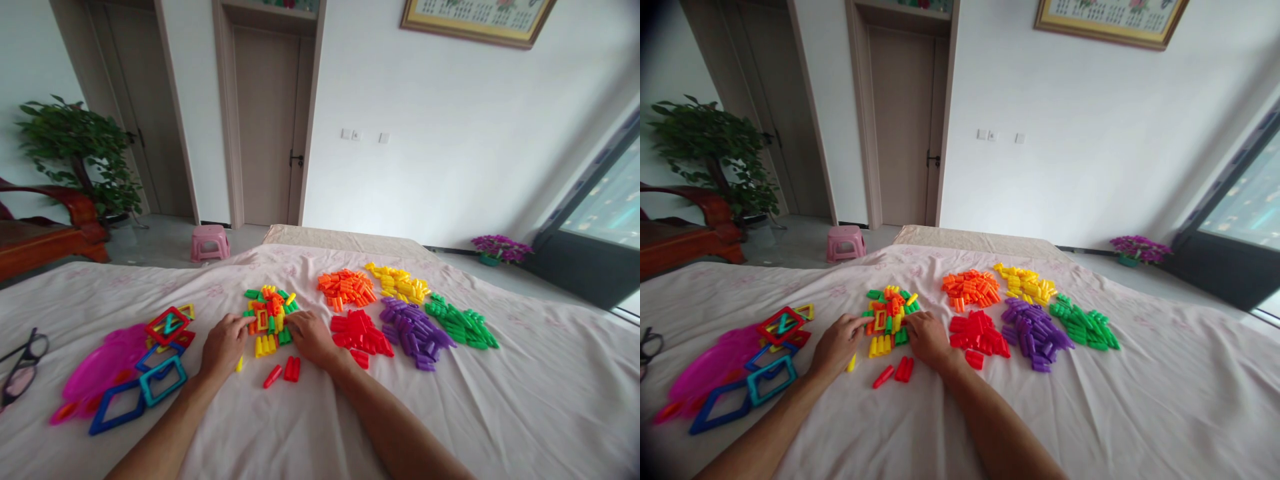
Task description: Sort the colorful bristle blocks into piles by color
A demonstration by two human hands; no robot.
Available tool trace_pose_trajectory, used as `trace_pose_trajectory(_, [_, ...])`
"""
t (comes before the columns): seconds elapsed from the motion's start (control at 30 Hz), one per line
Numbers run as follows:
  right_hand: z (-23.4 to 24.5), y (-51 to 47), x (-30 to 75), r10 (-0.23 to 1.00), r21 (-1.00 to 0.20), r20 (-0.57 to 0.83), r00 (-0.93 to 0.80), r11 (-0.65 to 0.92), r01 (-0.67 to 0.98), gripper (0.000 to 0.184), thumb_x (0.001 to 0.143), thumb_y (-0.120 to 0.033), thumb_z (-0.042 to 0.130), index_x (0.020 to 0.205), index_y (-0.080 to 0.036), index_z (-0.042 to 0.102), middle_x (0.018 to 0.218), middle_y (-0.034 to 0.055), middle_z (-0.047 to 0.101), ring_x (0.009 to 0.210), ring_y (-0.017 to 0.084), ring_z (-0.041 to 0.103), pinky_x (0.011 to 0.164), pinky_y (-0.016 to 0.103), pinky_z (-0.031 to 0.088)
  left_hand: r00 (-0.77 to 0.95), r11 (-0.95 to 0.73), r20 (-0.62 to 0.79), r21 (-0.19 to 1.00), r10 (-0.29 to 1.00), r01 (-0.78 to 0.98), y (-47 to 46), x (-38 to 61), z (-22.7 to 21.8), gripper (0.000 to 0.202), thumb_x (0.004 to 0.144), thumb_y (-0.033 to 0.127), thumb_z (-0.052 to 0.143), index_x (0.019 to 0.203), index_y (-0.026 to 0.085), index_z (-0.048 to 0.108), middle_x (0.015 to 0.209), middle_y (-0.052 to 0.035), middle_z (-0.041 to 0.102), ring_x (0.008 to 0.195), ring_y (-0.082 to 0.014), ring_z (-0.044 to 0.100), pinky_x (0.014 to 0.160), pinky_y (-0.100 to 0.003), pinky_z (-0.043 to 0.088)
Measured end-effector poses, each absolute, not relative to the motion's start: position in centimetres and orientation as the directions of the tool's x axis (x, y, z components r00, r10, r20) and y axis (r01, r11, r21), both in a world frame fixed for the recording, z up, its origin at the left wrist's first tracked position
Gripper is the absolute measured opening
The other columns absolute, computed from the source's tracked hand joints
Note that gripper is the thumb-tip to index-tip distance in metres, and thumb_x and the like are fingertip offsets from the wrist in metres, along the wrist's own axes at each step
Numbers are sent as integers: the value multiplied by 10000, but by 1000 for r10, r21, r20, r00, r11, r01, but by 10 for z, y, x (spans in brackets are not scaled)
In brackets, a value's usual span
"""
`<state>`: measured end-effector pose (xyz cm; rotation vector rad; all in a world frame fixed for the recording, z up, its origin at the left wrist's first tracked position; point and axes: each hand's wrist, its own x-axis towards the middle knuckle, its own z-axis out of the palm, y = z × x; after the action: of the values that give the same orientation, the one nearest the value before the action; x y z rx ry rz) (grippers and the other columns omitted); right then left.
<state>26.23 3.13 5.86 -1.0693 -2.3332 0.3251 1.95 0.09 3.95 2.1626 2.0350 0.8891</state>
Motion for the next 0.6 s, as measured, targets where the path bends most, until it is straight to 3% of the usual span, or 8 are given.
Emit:
trace_pose_trajectory(0.27, [58,32,263,742,-429,391,-545,671,605,292,903,-116,536,1133,-209,692,1140,56,724,1062,178,640,971,305,433,-2,-141,402,326,915,935,4,24,35,414,883,339,543,1273,250,651,1303,-126,601,1164,-269,596,994,-382,471])
trace_pose_trajectory(0.47, [56,33,263,735,-420,388,-556,678,603,324,880,-89,534,1129,-218,696,1157,46,721,1083,179,637,987,315,426,132,-289,419,336,898,897,6,26,31,454,898,268,499,1339,255,605,1444,-112,529,1277,-269,549,1072,-414,437])
trace_pose_trajectory(0.6, [56,33,264,735,-417,392,-553,678,605,325,872,-86,537,1125,-214,697,1161,52,718,1090,179,633,991,311,423,137,-271,394,308,909,912,6,28,31,398,905,261,490,1264,212,655,1416,-124,568,1285,-266,551,1096,-418,418])
